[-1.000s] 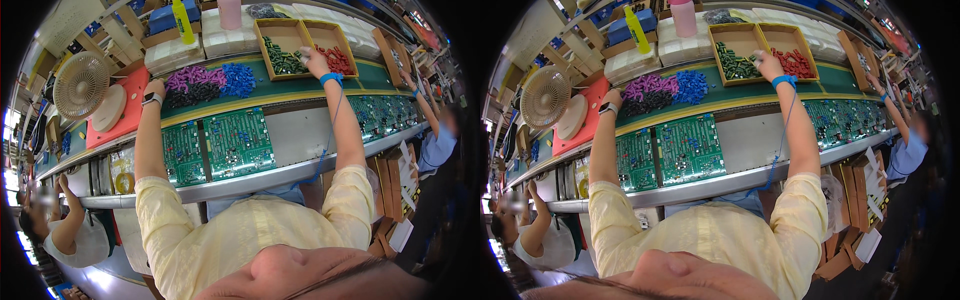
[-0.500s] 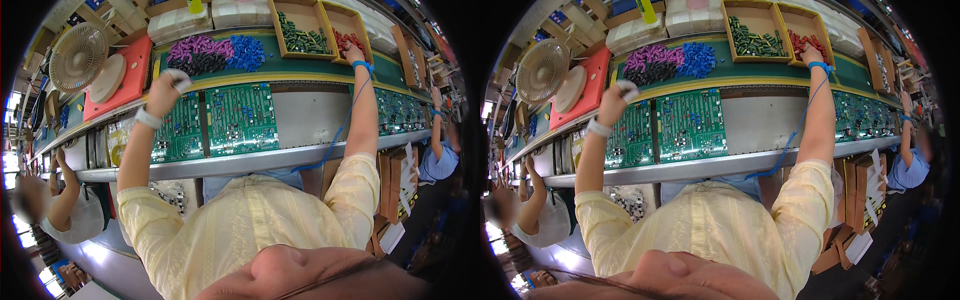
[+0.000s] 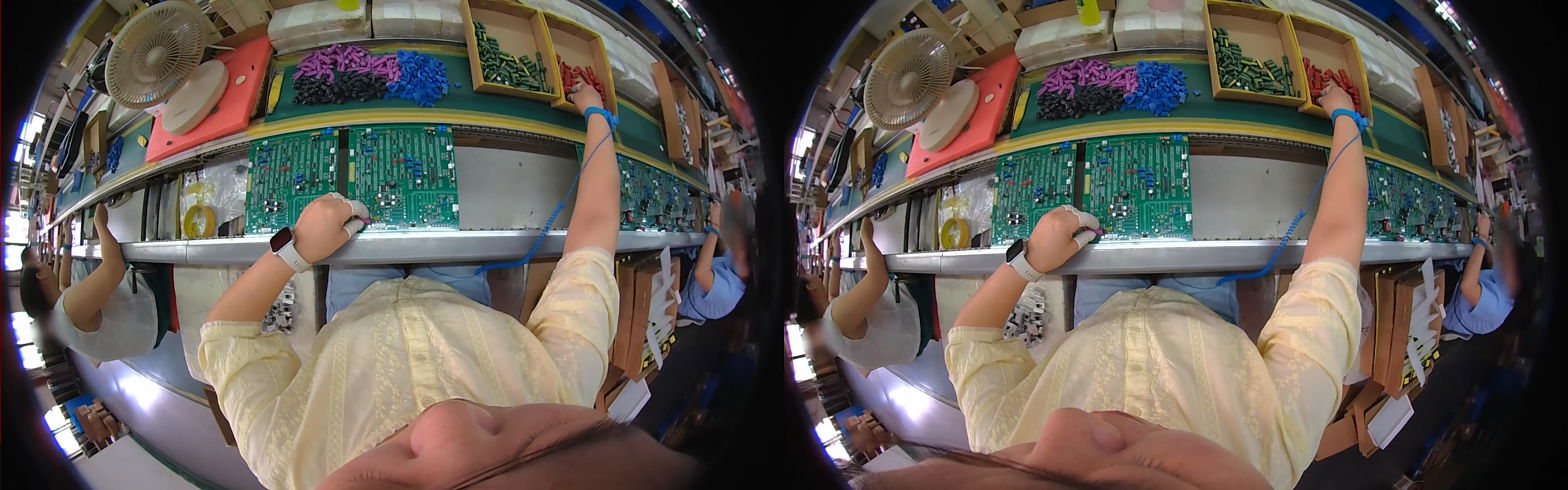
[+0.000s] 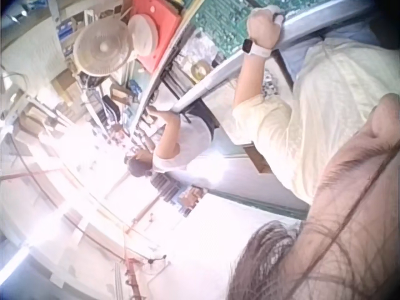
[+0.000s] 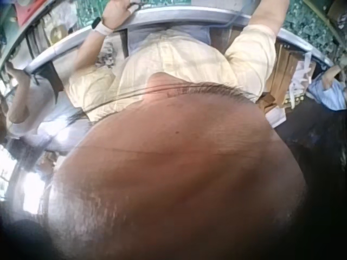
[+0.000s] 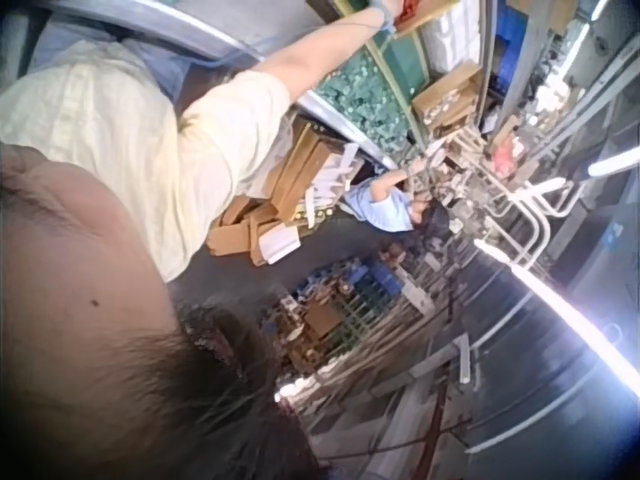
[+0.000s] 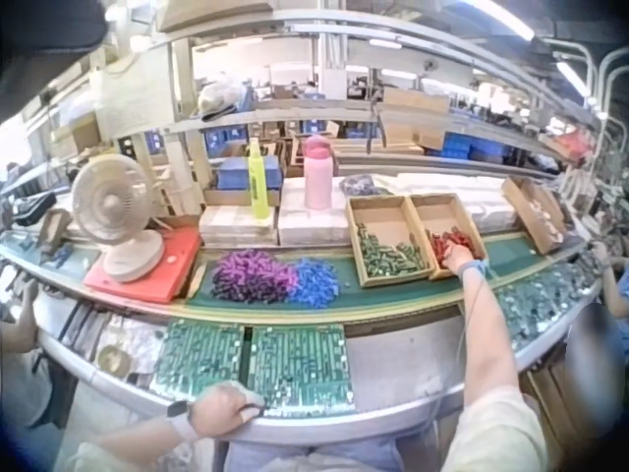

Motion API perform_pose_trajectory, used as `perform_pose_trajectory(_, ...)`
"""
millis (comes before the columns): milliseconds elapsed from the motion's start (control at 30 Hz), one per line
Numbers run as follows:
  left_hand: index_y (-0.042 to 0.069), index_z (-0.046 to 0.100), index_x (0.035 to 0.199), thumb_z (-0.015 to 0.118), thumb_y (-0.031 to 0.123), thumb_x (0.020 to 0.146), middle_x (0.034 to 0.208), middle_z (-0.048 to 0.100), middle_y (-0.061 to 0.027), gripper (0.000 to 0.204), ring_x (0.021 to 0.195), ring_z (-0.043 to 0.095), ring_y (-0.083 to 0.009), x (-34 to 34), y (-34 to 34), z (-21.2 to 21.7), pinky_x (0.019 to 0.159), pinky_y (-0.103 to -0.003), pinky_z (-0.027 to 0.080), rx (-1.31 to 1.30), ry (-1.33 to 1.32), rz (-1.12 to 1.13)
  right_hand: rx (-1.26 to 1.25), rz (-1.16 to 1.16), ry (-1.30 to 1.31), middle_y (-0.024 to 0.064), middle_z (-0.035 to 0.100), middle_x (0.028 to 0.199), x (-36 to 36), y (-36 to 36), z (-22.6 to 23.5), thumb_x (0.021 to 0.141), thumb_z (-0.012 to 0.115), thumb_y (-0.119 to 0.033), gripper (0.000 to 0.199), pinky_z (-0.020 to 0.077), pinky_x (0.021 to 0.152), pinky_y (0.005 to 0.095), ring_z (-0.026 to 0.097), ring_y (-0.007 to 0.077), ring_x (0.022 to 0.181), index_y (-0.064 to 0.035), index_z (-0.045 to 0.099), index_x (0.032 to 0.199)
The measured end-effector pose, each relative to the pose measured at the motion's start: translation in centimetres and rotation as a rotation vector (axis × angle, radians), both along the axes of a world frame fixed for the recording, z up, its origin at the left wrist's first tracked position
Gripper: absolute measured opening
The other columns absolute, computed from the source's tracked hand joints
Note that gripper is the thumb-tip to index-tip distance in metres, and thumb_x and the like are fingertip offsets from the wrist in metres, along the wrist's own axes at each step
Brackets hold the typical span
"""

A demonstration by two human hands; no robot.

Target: Manually inserting electronic components into circuit boards on a factory assembly line.

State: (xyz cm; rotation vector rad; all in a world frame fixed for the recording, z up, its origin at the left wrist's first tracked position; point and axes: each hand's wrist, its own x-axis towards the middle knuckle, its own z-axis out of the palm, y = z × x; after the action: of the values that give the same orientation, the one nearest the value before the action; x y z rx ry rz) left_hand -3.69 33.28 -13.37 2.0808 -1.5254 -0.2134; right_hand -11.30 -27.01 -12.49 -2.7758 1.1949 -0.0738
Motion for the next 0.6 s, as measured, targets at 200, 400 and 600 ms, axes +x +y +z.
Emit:
perform_pose_trajectory(200,0.007,0.064,0.081,0.062,0.012,0.072,0.071,0.061,-0.0111,0.010,0.071,0.058,-0.0280,0.0,0.1,-0.2,0.064,-0.039,0.046,-0.016,-0.047,0.019,-0.016,-0.055,-0.131,0.0175,0.060,0.105,-0.6,-0.4,-0.6,0.077,0.059,-0.020,0.029,0.0439,0.085,0.0403,0.055,0.0334,0.099,-0.0034,0.060,0.101)
perform_pose_trajectory(400,0.010,0.064,0.080,0.061,0.014,0.072,0.071,0.061,-0.0098,0.010,0.070,0.059,-0.0268,-0.2,0.2,0.0,0.061,-0.038,0.047,0.068,-0.113,-0.001,-0.048,-0.055,-0.089,0.0180,0.059,0.105,-0.4,0.6,0.0,0.079,0.056,-0.022,0.029,0.0433,0.086,0.0409,0.055,0.0339,0.101,-0.0040,0.060,0.102)
perform_pose_trajectory(600,0.012,0.064,0.079,0.059,0.014,0.072,0.070,0.061,-0.0081,0.009,0.069,0.059,-0.0259,-0.2,0.0,0.4,0.060,-0.037,0.047,0.099,-0.164,-0.071,-0.114,-0.113,-0.375,0.0192,0.059,0.106,-0.6,2.5,1.2,0.079,0.055,-0.020,0.029,0.0431,0.086,0.0423,0.054,0.0357,0.099,-0.0043,0.060,0.103)
